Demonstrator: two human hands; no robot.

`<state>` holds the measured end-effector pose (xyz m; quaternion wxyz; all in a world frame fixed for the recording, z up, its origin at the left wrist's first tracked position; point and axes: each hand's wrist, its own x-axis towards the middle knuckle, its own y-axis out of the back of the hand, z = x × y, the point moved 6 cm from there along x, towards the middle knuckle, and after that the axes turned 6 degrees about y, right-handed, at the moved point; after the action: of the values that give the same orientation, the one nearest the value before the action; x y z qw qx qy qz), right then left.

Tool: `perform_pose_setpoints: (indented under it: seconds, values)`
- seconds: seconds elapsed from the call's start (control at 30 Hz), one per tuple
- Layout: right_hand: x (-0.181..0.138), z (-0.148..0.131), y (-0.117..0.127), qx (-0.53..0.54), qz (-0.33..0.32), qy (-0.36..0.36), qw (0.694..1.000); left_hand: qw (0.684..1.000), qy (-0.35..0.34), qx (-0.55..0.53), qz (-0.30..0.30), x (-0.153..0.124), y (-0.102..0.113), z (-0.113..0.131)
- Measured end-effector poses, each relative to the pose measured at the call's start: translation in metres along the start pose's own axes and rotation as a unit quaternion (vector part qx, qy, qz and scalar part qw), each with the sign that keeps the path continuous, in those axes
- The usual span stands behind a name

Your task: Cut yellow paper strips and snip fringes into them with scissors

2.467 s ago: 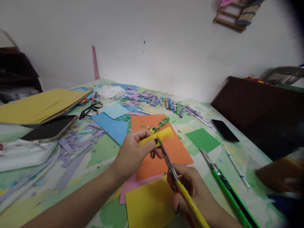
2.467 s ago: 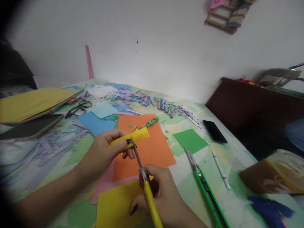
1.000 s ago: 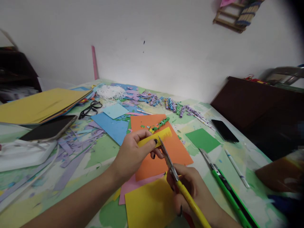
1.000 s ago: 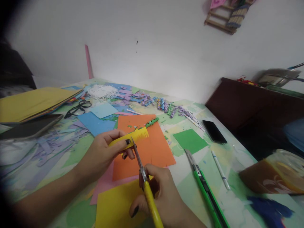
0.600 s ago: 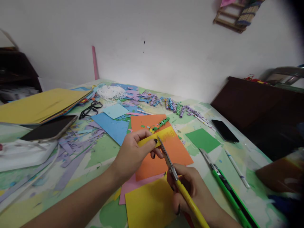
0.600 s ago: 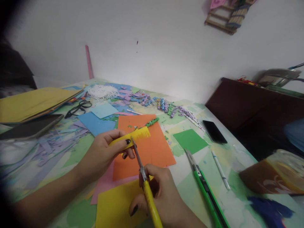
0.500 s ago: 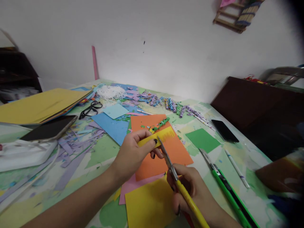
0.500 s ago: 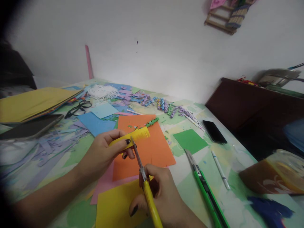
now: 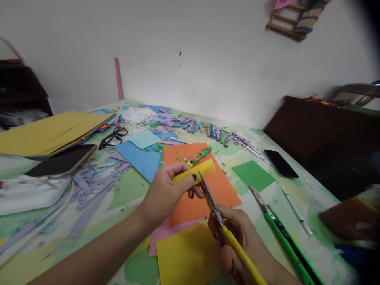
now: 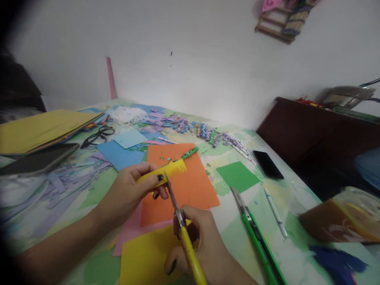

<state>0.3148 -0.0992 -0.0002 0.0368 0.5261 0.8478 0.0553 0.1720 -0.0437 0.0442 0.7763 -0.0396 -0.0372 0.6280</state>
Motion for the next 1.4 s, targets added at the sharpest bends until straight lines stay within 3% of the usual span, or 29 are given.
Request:
perform_pose_setpoints:
  seconds: [1.4]
  values:
    - [0.0033,-0.0036,0.0006,-0.019,0.007,-0.010,1.000,1.000,-0.006,-0.014,-0.002,-0.0010,0.0002,0.0011]
